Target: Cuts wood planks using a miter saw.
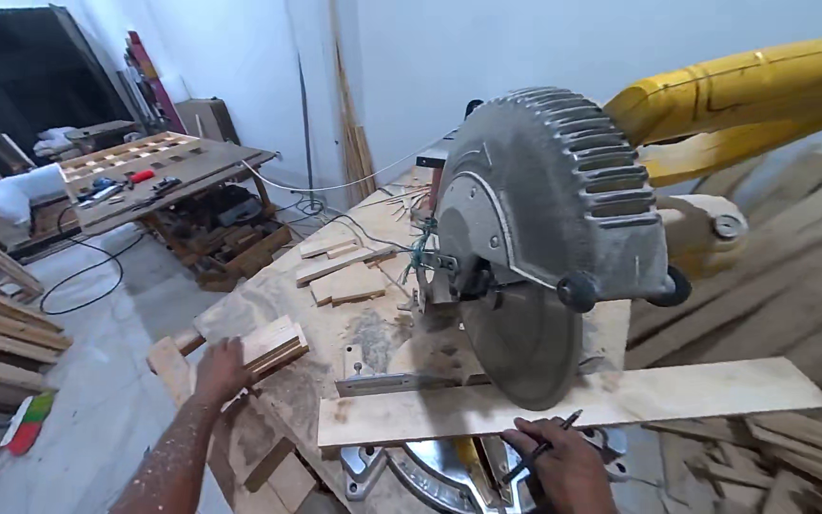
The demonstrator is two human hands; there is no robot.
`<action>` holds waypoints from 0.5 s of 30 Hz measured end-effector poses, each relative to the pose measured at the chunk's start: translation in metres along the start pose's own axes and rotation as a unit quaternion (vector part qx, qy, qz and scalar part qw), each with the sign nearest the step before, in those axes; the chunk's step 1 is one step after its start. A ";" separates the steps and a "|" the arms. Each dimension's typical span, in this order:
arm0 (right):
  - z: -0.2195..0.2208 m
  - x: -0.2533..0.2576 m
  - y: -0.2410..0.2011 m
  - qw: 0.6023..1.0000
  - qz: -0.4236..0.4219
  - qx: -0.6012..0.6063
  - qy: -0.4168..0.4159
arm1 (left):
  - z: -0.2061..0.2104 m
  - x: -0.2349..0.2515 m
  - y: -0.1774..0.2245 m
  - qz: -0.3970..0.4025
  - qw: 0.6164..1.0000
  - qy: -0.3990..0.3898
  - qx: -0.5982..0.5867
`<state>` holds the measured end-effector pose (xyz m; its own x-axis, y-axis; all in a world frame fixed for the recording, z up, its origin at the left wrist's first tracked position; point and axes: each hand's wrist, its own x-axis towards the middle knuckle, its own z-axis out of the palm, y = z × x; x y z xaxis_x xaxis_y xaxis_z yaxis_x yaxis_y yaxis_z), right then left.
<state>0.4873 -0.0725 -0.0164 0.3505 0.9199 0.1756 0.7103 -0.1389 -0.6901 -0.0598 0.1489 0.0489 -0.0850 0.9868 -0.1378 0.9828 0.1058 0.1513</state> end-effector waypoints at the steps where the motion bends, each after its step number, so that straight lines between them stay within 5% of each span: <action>1: 0.003 0.001 0.001 1.000 0.004 -0.006 0.005 | 0.000 0.008 -0.014 -0.021 0.999 -0.022 0.024; 5: -0.003 0.003 -0.007 1.000 0.016 -0.023 -0.001 | -0.011 0.000 -0.035 -0.005 0.999 -0.008 0.040; 9: -0.004 0.002 -0.015 0.999 0.034 -0.026 -0.016 | -0.042 -0.084 -0.030 0.074 0.993 0.070 -0.058; 12: -0.001 0.001 -0.012 0.999 0.037 -0.017 -0.012 | -0.061 -0.176 0.029 0.176 0.978 0.000 -0.115; 15: 0.000 0.002 -0.009 0.999 0.035 -0.010 -0.017 | -0.037 -0.218 0.118 0.266 0.953 -0.050 -0.134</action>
<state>0.4812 -0.0691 -0.0097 0.3782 0.9199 0.1034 0.6972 -0.2096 -0.6855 0.0688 -0.0492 0.1327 0.4438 0.8939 -0.0625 0.8039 -0.3663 0.4685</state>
